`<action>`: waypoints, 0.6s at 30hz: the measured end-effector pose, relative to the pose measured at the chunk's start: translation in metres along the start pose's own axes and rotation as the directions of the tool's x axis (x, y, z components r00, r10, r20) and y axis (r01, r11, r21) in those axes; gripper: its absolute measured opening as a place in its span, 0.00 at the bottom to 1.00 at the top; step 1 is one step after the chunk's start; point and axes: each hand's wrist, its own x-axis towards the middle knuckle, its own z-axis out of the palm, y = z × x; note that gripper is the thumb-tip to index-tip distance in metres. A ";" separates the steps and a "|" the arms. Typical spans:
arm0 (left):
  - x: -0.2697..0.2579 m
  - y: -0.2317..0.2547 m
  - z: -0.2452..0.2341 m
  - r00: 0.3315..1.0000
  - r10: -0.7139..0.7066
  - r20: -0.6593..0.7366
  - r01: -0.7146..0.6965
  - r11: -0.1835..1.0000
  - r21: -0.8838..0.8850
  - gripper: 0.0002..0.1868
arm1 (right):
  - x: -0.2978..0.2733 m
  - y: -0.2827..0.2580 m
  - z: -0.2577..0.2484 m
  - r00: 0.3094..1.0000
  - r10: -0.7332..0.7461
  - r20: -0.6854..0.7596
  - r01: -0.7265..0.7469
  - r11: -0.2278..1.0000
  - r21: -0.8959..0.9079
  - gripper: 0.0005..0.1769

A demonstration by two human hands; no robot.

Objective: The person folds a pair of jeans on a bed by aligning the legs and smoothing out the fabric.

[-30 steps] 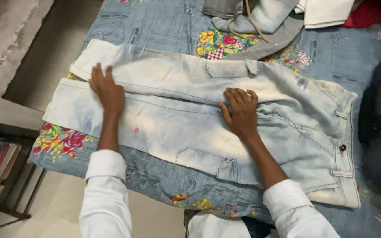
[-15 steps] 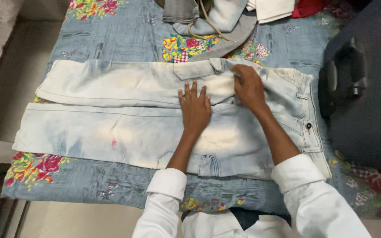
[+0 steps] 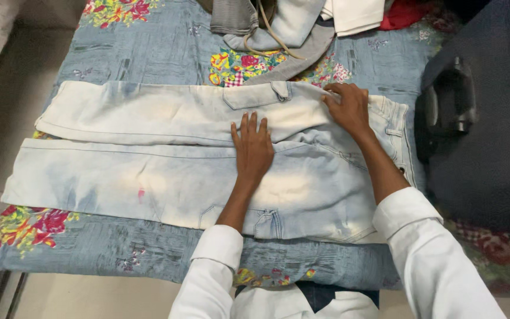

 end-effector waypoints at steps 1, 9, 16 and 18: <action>-0.002 -0.001 0.001 0.999 0.039 0.020 -0.039 0.999 -0.024 0.22 | -0.001 0.007 -0.003 0.994 0.083 0.065 -0.087 0.995 0.056 0.16; 0.006 0.029 0.017 0.995 0.070 0.073 -0.038 0.925 -0.379 0.18 | -0.013 0.042 -0.087 0.968 -0.029 0.251 0.073 0.983 -0.169 0.24; -0.003 0.089 0.028 0.996 0.091 0.006 -0.089 0.982 -0.169 0.24 | 0.003 0.054 -0.073 0.996 -0.028 0.080 0.055 0.931 -0.361 0.17; -0.006 0.085 0.029 0.998 0.051 0.034 -0.043 0.978 -0.202 0.25 | -0.001 0.056 -0.074 0.986 -0.156 0.056 0.163 0.861 -0.482 0.18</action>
